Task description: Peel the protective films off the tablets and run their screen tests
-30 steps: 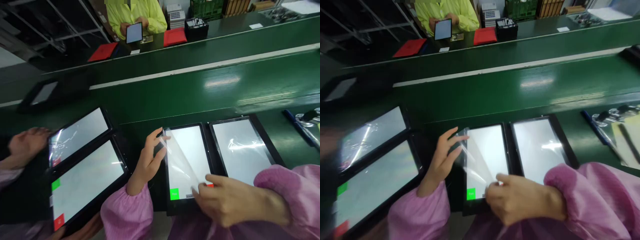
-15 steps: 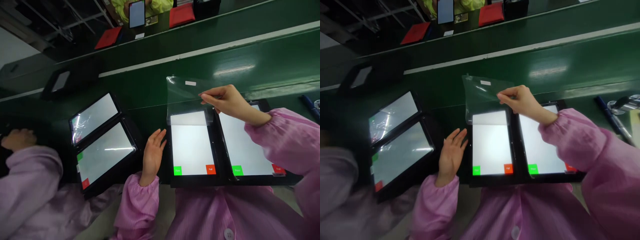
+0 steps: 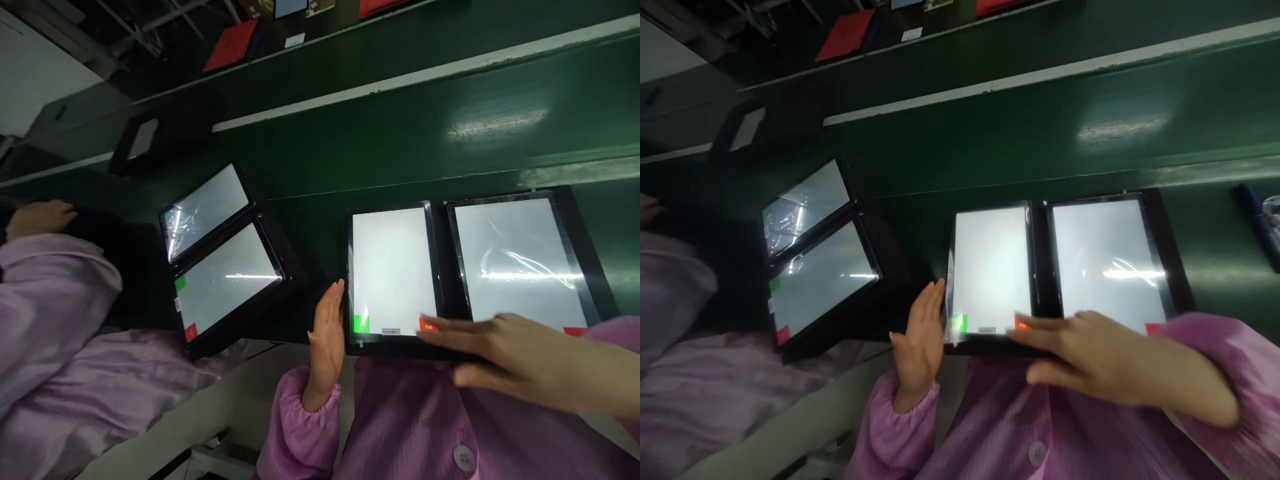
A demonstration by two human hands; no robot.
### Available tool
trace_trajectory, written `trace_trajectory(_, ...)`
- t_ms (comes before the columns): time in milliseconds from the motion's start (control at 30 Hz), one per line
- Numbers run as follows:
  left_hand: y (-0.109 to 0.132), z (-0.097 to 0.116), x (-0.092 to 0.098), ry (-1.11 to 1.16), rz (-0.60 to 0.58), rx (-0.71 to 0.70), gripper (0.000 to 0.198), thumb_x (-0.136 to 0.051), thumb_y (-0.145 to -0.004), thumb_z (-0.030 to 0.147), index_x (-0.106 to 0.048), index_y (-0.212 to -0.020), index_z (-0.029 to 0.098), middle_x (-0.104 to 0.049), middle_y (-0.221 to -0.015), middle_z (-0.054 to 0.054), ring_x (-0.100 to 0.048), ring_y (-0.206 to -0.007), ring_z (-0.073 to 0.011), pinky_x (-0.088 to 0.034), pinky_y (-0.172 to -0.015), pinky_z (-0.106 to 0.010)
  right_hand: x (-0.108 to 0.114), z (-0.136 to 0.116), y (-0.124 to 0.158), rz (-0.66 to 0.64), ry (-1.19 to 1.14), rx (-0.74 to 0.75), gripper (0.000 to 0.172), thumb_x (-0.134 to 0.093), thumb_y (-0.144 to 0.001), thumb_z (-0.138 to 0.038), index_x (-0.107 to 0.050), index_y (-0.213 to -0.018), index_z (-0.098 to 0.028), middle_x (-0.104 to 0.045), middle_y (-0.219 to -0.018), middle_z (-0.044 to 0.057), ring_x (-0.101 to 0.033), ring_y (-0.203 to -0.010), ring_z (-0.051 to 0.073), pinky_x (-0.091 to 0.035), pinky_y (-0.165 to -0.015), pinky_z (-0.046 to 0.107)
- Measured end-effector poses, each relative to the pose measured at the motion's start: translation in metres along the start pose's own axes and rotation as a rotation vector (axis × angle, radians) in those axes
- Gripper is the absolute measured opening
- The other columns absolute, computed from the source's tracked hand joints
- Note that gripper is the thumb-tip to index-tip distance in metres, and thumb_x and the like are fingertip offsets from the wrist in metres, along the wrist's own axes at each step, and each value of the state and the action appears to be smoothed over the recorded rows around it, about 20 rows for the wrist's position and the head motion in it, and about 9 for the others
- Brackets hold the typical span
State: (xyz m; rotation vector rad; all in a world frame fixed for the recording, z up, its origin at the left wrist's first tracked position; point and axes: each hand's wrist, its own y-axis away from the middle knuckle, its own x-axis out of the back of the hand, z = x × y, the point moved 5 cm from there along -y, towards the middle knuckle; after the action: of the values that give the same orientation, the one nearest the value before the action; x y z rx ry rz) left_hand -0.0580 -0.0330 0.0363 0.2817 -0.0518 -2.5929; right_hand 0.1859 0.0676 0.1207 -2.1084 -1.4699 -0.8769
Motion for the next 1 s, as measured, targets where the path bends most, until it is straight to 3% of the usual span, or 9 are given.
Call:
trace_trajectory(100,0.007,-0.001,0.000,-0.090,-0.006,-0.011,0.068,-0.075,-0.083,0.074,-0.069,-0.136,0.031,-0.064,-0.150,-0.010,-0.046,-0.152,-0.0357,-0.031,-0.131,-0.052,0.000,-0.011,0.033,0.124,0.077,0.070,0.044,-0.040,-0.115,-0.042,-0.052,-0.157,-0.038,-0.081,-0.116,-0.005,-0.078,-0.071,0.017,-0.059,-0.052,0.030)
trace_trajectory(200,0.009,-0.005,0.004,-0.212,0.028,0.013,0.066,-0.090,-0.077,0.049,-0.067,-0.137,0.034,-0.061,-0.153,-0.009,-0.043,-0.154,-0.0356,-0.032,-0.131,-0.053,0.002,-0.003,0.060,0.334,0.208,0.044,0.050,-0.042,-0.112,-0.038,-0.044,-0.162,-0.040,-0.080,-0.118,-0.002,-0.079,-0.087,0.023,-0.063,-0.061,0.037)
trace_trajectory(267,0.006,-0.007,0.007,-0.240,0.045,0.037,0.067,-0.093,-0.074,0.041,-0.067,-0.135,0.035,-0.061,-0.152,-0.008,-0.044,-0.153,-0.0353,-0.033,-0.130,-0.053,-0.002,0.004,0.072,0.388,0.391,-0.018,0.044,-0.045,-0.110,-0.041,-0.059,-0.152,-0.038,-0.075,-0.132,0.005,-0.076,-0.100,0.031,-0.063,-0.066,0.044)
trace_trajectory(367,-0.004,-0.006,0.013,-0.171,0.051,0.078,0.066,-0.094,-0.072,0.044,-0.069,-0.131,0.034,-0.065,-0.146,-0.010,-0.049,-0.150,-0.0374,-0.036,-0.127,-0.056,-0.008,0.007,0.085,0.400,0.563,-0.069,0.035,-0.047,-0.109,-0.042,-0.075,-0.129,-0.032,-0.064,-0.149,0.011,-0.068,-0.117,0.036,-0.062,-0.078,0.051)
trace_trajectory(500,-0.027,0.002,0.016,-0.125,0.115,0.095,0.056,-0.090,-0.073,0.053,-0.074,-0.123,0.032,-0.070,-0.137,-0.010,-0.057,-0.142,-0.0368,-0.038,-0.126,-0.058,-0.002,0.012,0.094,0.493,0.532,-0.181,0.034,-0.048,-0.109,-0.030,-0.072,-0.132,-0.033,-0.065,-0.147,0.010,-0.063,-0.125,0.033,-0.060,-0.091,0.051)
trace_trajectory(633,-0.047,0.011,0.001,-0.210,0.095,0.107,0.061,-0.097,-0.063,0.052,-0.075,-0.117,0.032,-0.069,-0.139,-0.007,-0.059,-0.140,-0.0347,-0.042,-0.124,-0.053,0.000,0.021,0.092,0.556,0.598,-0.243,0.033,-0.046,-0.110,-0.031,-0.077,-0.118,-0.027,-0.070,-0.136,0.013,-0.064,-0.121,0.032,-0.060,-0.090,0.049)
trace_trajectory(767,-0.051,0.014,-0.013,-0.278,0.002,0.034,0.066,-0.096,-0.066,0.048,-0.071,-0.125,0.032,-0.067,-0.141,-0.006,-0.059,-0.139,-0.0328,-0.047,-0.122,-0.049,-0.006,0.027,0.087,0.538,0.584,-0.214,0.035,-0.044,-0.111,-0.031,-0.076,-0.123,-0.024,-0.070,-0.136,0.015,-0.064,-0.120,0.031,-0.058,-0.092,0.049)
trace_trajectory(900,-0.047,0.010,-0.007,-0.310,-0.009,0.032,0.074,-0.099,-0.063,0.041,-0.067,-0.130,0.032,-0.064,-0.146,-0.008,-0.056,-0.143,-0.0342,-0.045,-0.123,-0.049,-0.006,0.028,0.091,0.498,0.646,-0.239,0.042,-0.049,-0.109,-0.035,-0.061,-0.150,-0.034,-0.066,-0.145,0.012,-0.064,-0.123,0.034,-0.055,-0.096,0.053)
trace_trajectory(1000,-0.056,0.014,0.001,-0.160,0.067,0.043,0.065,-0.093,-0.068,0.055,-0.071,-0.124,0.032,-0.066,-0.142,-0.009,-0.055,-0.144,-0.0352,-0.043,-0.123,-0.051,0.013,0.032,0.103,0.642,0.650,-0.219,0.060,-0.046,-0.109,-0.031,-0.033,-0.166,-0.045,-0.069,-0.138,0.010,-0.067,-0.115,0.036,-0.057,-0.090,0.055)
